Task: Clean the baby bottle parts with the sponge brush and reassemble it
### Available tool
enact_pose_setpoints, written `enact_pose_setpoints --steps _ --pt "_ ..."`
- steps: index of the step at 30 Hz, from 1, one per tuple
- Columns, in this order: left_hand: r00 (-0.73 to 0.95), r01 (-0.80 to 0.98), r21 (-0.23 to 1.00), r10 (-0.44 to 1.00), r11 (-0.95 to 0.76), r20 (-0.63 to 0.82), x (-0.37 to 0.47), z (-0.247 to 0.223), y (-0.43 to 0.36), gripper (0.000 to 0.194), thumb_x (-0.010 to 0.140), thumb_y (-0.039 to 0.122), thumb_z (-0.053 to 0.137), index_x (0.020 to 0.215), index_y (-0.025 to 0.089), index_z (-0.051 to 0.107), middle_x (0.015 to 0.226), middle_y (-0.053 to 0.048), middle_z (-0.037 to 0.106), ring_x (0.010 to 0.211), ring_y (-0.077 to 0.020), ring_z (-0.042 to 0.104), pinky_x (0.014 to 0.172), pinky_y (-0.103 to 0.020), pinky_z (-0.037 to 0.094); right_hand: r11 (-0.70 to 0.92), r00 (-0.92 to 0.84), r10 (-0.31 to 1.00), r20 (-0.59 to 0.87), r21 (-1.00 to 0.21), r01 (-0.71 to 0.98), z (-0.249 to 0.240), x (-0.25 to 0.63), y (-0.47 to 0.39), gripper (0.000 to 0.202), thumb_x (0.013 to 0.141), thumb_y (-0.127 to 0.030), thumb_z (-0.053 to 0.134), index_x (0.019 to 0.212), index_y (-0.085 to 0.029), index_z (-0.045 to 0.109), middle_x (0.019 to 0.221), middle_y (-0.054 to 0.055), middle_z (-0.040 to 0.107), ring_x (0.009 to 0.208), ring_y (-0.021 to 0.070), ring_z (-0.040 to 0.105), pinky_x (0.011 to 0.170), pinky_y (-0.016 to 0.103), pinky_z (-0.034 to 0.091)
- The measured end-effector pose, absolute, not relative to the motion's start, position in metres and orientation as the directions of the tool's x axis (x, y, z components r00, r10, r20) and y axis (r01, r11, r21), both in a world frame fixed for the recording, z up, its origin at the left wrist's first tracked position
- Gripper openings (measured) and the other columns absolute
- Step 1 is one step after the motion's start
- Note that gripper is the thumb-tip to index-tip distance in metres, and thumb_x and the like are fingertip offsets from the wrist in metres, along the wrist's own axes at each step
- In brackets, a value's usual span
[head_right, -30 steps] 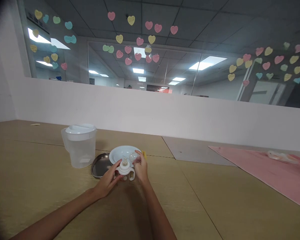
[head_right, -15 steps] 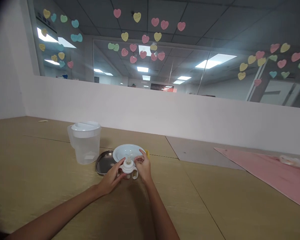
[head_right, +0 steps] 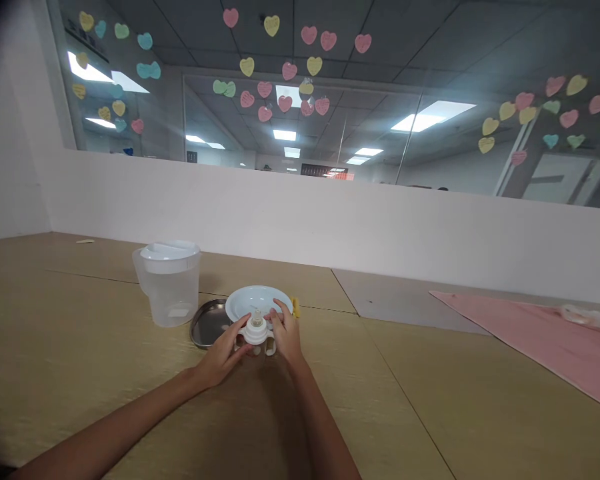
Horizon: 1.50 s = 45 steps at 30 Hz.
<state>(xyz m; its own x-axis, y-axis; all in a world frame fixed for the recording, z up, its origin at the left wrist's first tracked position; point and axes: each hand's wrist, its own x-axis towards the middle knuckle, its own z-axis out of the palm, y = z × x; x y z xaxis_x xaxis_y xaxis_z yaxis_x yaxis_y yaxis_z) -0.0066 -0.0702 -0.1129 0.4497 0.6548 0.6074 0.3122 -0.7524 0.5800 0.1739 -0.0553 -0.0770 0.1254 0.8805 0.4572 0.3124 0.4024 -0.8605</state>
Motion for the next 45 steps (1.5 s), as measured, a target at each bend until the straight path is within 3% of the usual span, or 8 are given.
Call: enact_pose_setpoints --steps 9,16,20,25,32,36,41,45 --pt "0.452 0.295 0.581 0.647 -0.758 0.614 -0.006 -0.111 -0.071 0.058 0.091 0.041 0.041 0.141 0.018 0.023 0.141 -0.015 0.038 0.124 -0.0251 0.042 0.1 -0.042 0.039 0.493 0.025 0.797 0.603 -0.674 0.549 -0.075 0.167 -0.067 0.044 0.09 -0.047 0.032 0.113 -0.019 0.058 0.097 0.006 0.067 0.088 0.0186 0.061 0.08 0.033 0.044" --pt "0.409 0.285 0.647 0.7 -0.707 0.585 -0.006 -0.114 -0.073 0.069 0.086 0.043 0.049 0.143 0.017 0.02 0.139 -0.015 0.039 0.124 -0.0256 0.042 0.101 -0.041 0.037 0.545 -0.074 0.71 0.701 -0.479 0.688 -0.074 0.148 -0.083 0.029 0.081 -0.043 0.052 0.095 -0.019 0.062 0.093 0.006 0.066 0.09 0.0212 0.058 0.082 0.034 0.041" --pt "0.382 0.25 0.718 0.747 -0.65 0.544 -0.003 -0.11 -0.073 0.081 0.079 0.043 0.059 0.144 0.02 0.017 0.131 -0.013 0.05 0.112 -0.0245 0.052 0.095 -0.039 0.042 0.514 0.009 0.733 0.681 -0.561 0.649 -0.074 0.144 -0.081 0.021 0.072 -0.04 0.063 0.08 -0.021 0.063 0.084 0.006 0.065 0.083 0.0206 0.059 0.077 0.032 0.043" --pt "0.374 0.252 0.751 0.778 -0.61 0.506 -0.003 -0.105 -0.072 0.089 0.075 0.043 0.065 0.145 0.024 0.013 0.128 -0.01 0.054 0.092 -0.0204 0.061 0.09 -0.038 0.045 0.508 -0.1 0.844 0.527 -0.724 0.468 -0.061 0.156 -0.079 0.028 0.064 -0.038 0.071 0.087 -0.022 0.068 0.09 0.004 0.068 0.086 0.0206 0.061 0.078 0.033 0.047" --pt "0.417 0.215 0.742 0.746 -0.635 0.518 -0.004 -0.098 -0.077 0.084 0.076 0.043 0.064 0.143 0.02 0.02 0.125 -0.013 0.055 0.096 -0.0214 0.06 0.086 -0.036 0.046 0.353 -0.319 0.896 0.309 -0.931 0.091 -0.04 0.178 -0.089 0.073 0.059 -0.027 0.075 0.127 -0.025 0.048 0.114 0.006 0.063 0.097 0.0198 0.06 0.084 0.036 0.049" --pt "0.362 0.248 0.72 0.751 -0.649 0.553 -0.001 -0.103 -0.078 0.083 0.072 0.047 0.066 0.14 0.018 0.029 0.123 -0.013 0.056 0.107 -0.0248 0.054 0.092 -0.039 0.042 0.413 -0.185 0.89 0.417 -0.909 -0.063 -0.04 0.192 -0.082 0.061 0.058 -0.023 0.074 0.116 -0.025 0.054 0.116 0.007 0.062 0.1 0.0191 0.058 0.09 0.036 0.045" --pt "0.336 0.279 0.728 0.774 -0.626 0.537 0.003 -0.108 -0.077 0.086 0.07 0.05 0.067 0.14 0.017 0.029 0.119 -0.014 0.057 0.106 -0.0261 0.055 0.09 -0.04 0.044 0.408 -0.159 0.902 0.402 -0.913 0.012 -0.04 0.182 -0.083 0.046 0.068 -0.039 0.068 0.111 -0.023 0.057 0.105 0.007 0.064 0.098 0.0207 0.057 0.086 0.035 0.045" --pt "0.366 0.27 0.712 0.753 -0.648 0.547 0.002 -0.107 -0.076 0.089 0.071 0.05 0.067 0.142 0.018 0.025 0.115 -0.011 0.059 0.103 -0.0248 0.056 0.091 -0.04 0.043 0.427 -0.213 0.901 0.378 -0.86 0.281 -0.038 0.171 -0.091 0.063 0.055 -0.032 0.078 0.114 -0.026 0.058 0.105 0.003 0.059 0.094 0.0182 0.054 0.087 0.033 0.044"
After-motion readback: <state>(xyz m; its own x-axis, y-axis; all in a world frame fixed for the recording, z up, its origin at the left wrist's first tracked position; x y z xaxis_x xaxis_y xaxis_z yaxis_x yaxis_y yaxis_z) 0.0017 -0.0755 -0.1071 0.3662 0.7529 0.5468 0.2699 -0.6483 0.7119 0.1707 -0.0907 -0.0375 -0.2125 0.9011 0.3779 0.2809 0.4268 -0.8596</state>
